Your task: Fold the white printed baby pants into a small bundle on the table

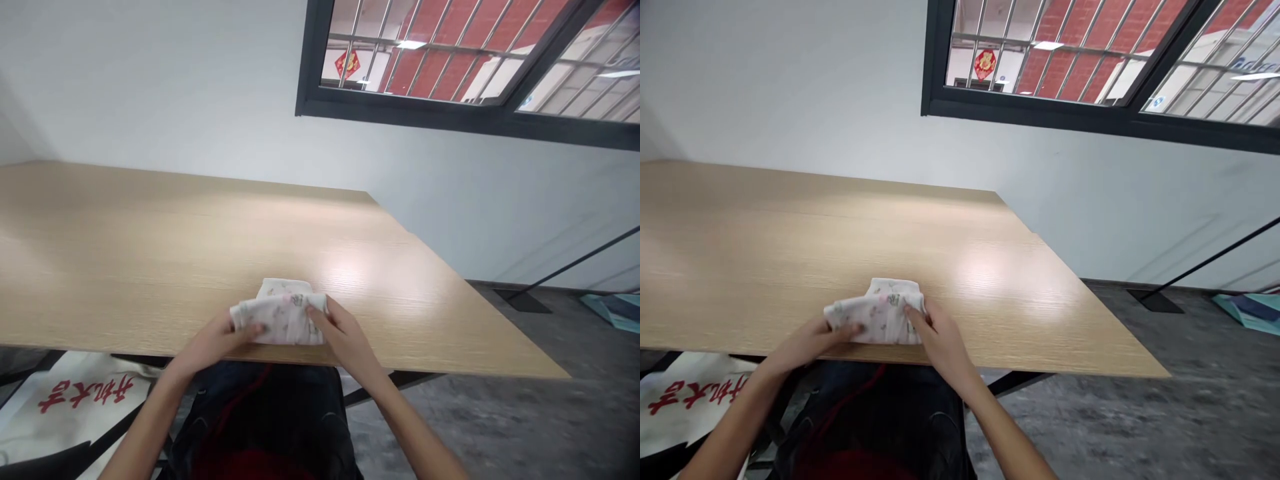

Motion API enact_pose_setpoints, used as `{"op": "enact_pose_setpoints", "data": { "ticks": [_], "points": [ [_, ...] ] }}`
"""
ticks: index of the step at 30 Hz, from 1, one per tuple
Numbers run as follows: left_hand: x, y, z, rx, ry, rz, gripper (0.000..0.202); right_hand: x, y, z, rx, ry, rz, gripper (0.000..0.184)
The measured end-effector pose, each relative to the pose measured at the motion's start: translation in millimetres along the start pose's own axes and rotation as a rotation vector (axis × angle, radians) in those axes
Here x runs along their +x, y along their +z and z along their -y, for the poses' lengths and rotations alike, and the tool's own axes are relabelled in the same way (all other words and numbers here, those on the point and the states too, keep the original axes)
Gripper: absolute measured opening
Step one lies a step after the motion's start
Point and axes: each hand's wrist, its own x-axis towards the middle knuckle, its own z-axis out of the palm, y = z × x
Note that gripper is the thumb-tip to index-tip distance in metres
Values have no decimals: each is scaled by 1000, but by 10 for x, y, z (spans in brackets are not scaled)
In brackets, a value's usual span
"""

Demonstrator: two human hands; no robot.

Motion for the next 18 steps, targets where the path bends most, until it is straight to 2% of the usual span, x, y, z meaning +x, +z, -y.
{"op": "enact_pose_setpoints", "data": {
  "ticks": [3,6,8,10,11,12,14,16,17,18],
  "points": [
    [250,149,-3,-31,-105,-306,48,204,96,18,0,33,-93,43],
    [387,270,-6,156,-125,-491,42,309,166,-37,-224,35,-274,39],
    [417,346,-8,277,-62,-656,47,306,222,-74,-431,-87,-444,41],
    [420,421,-7,435,93,-815,56,266,292,-97,-651,-327,-583,41],
    [414,453,-3,542,177,-843,55,240,324,-106,-753,-453,-595,41],
    [401,478,6,659,242,-815,51,215,345,-118,-839,-549,-563,40],
    [349,487,44,832,295,-599,44,163,331,-162,-949,-596,-414,43],
    [260,432,110,852,274,-358,46,88,229,-234,-981,-425,-324,47],
    [210,383,146,817,237,-299,49,31,158,-272,-975,-302,-342,48],
    [168,323,174,762,186,-293,53,-42,90,-306,-956,-198,-398,49]
  ]
}}
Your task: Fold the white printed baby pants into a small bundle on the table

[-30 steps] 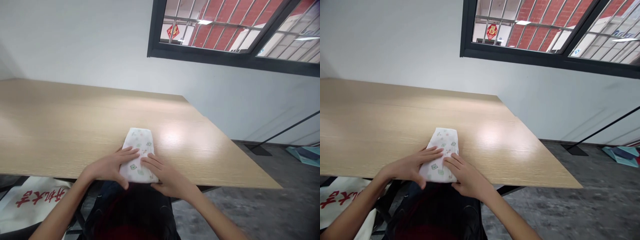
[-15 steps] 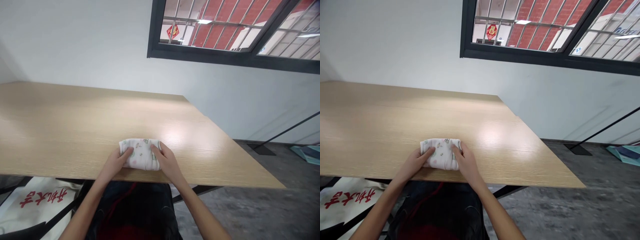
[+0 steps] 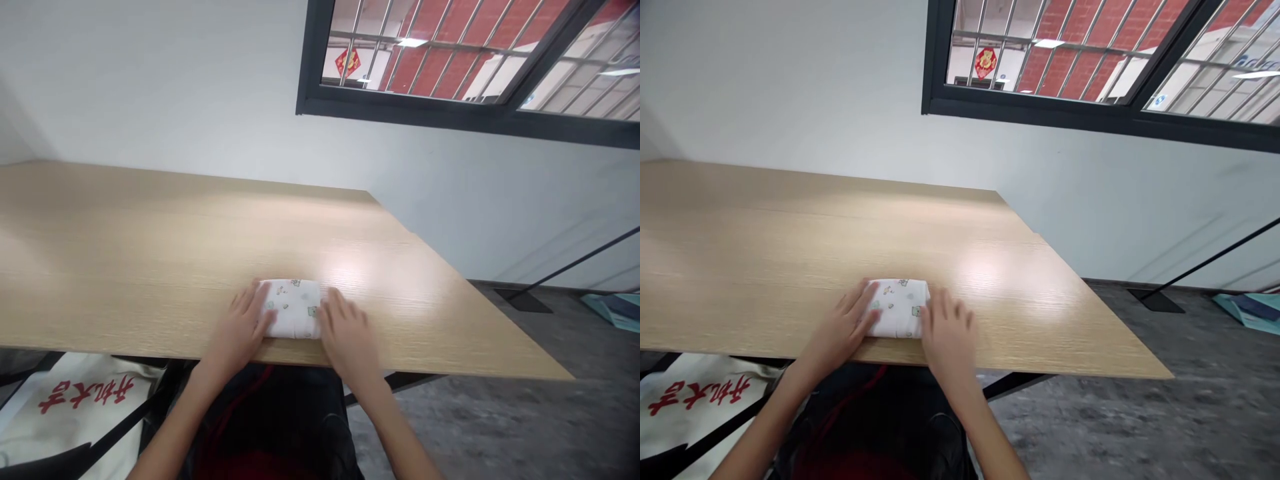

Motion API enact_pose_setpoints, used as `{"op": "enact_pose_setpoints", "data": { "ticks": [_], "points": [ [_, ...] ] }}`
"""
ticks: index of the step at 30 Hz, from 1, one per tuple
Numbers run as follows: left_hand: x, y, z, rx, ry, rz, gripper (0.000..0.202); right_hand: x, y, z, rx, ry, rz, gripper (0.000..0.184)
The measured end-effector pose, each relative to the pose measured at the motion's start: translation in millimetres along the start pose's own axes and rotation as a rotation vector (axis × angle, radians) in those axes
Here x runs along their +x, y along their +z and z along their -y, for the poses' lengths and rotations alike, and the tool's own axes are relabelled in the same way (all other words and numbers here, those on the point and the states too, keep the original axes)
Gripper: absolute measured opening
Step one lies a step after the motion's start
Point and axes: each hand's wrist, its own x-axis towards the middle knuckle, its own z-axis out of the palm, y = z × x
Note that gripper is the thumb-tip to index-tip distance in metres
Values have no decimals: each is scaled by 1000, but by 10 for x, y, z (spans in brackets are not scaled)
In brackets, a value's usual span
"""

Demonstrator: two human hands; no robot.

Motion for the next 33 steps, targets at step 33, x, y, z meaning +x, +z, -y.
{"op": "enact_pose_setpoints", "data": {
  "ticks": [33],
  "points": [
    [-191,693,-1262,-1309,-231,976,51,-921,-776,-665,395,268,399,43]
  ]
}}
